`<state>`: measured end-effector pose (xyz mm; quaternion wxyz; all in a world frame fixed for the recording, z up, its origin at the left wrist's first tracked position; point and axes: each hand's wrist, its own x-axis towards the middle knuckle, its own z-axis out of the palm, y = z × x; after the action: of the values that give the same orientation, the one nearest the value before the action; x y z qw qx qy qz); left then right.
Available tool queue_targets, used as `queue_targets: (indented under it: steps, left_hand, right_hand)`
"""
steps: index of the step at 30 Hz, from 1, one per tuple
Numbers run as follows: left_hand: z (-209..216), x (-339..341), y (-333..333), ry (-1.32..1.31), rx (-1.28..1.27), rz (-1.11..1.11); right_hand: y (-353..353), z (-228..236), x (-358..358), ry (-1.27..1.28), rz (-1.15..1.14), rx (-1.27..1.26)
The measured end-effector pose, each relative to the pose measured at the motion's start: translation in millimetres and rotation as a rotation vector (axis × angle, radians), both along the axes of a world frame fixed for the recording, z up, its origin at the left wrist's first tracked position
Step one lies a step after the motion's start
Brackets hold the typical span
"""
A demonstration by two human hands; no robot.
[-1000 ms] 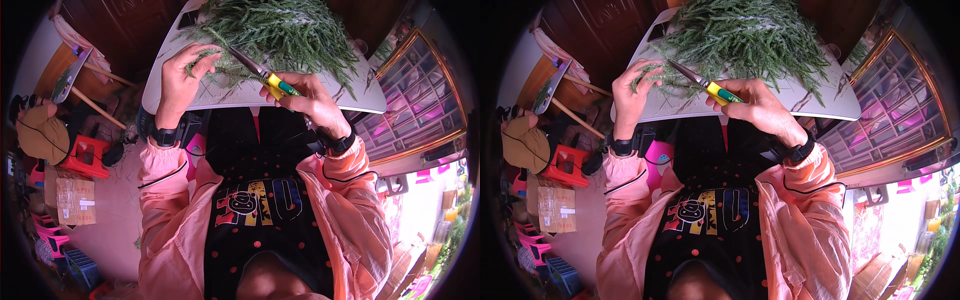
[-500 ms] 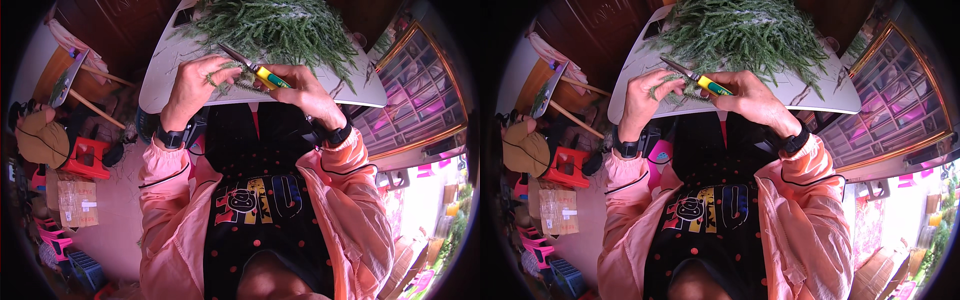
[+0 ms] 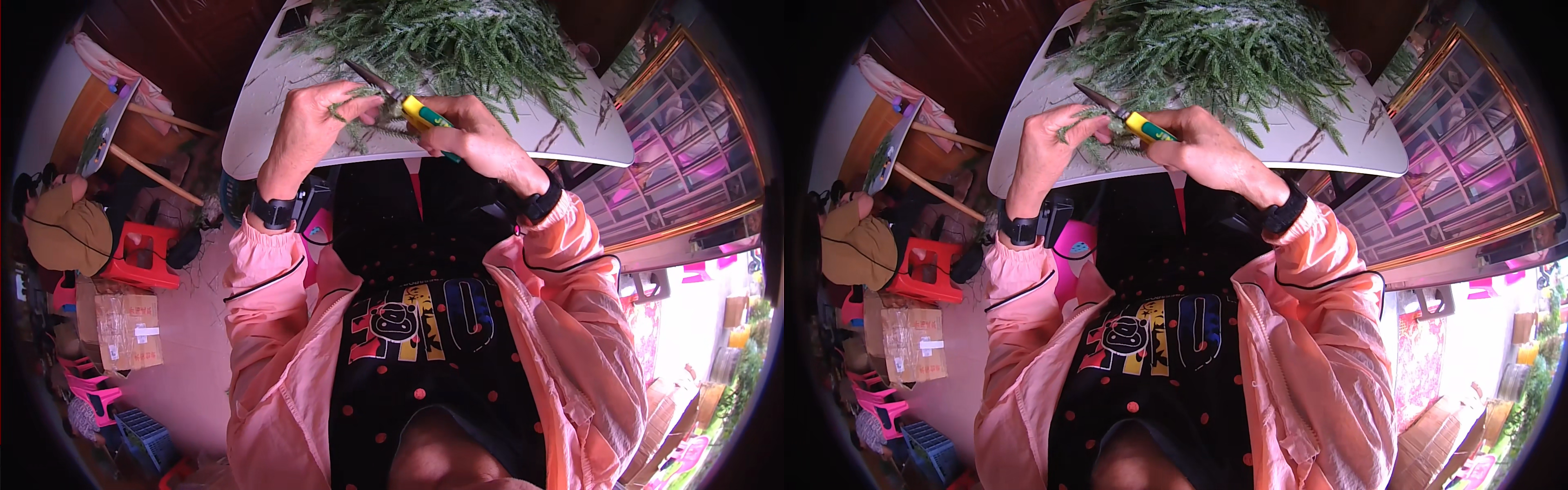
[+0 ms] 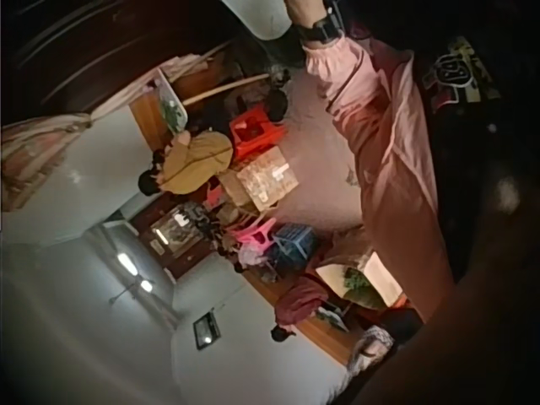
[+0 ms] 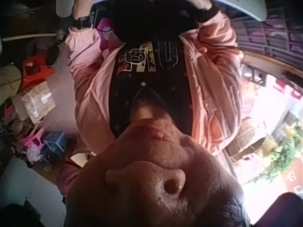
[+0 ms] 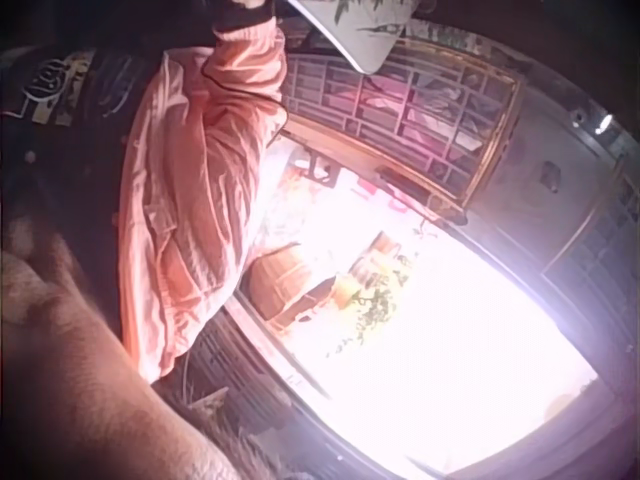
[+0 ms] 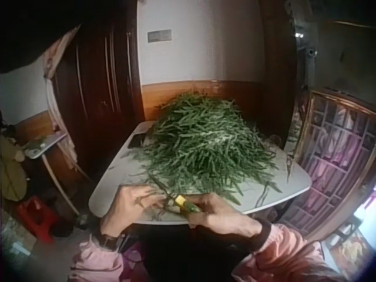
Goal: Trimming small sprigs of green plants using scissors at a workbench.
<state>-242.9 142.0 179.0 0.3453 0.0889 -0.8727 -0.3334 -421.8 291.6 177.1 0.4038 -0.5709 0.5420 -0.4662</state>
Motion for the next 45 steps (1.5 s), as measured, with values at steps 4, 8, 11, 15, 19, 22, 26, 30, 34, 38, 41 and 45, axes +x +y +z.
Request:
queue_targets:
  steps: [4,8,11,15,19,22,26,30,34,38,41,45]
  left_hand:
    - [-1,2,-12,0.012,0.103,0.028]
    - [-4,11,-32,0.009,0.134,0.066]
    - [-7,11,-39,0.044,0.197,0.061]
    - [-11,10,-46,0.187,0.391,-0.028]
    - [-16,6,-43,0.283,0.511,-0.152]
    - [-17,3,-38,0.254,0.499,-0.109]
    - [-18,1,-40,0.189,0.548,-0.208]
    - [-16,0,-37,0.249,0.608,-0.238]
    - [-16,0,-38,0.179,0.68,-0.201]
    - [-18,4,-41,0.043,0.647,-0.175]
    - [-23,2,-45,0.101,0.657,-0.223]
    - [-10,15,-50,0.031,0.633,-0.16]
  right_hand:
    - [-20,11,5,0.245,-0.053,0.03]
    - [-40,20,13,0.429,-0.091,-0.004]
    - [-63,0,4,0.347,-0.052,-0.087]
    - [-72,6,-12,-0.192,0.102,-0.152]
    - [-72,9,-13,-0.681,0.243,-0.016]
    - [-69,2,-14,-0.836,0.338,-0.007]
    - [-69,1,-24,-0.841,0.365,0.002]
    - [-60,0,-29,-0.816,0.311,-0.024]
    - [-58,-7,-42,-0.796,0.234,0.03]
    - [-50,0,-43,-0.742,0.164,0.079]
    - [-49,7,-33,-0.682,0.103,0.082]
    - [-60,9,-22,-0.604,0.132,0.032]
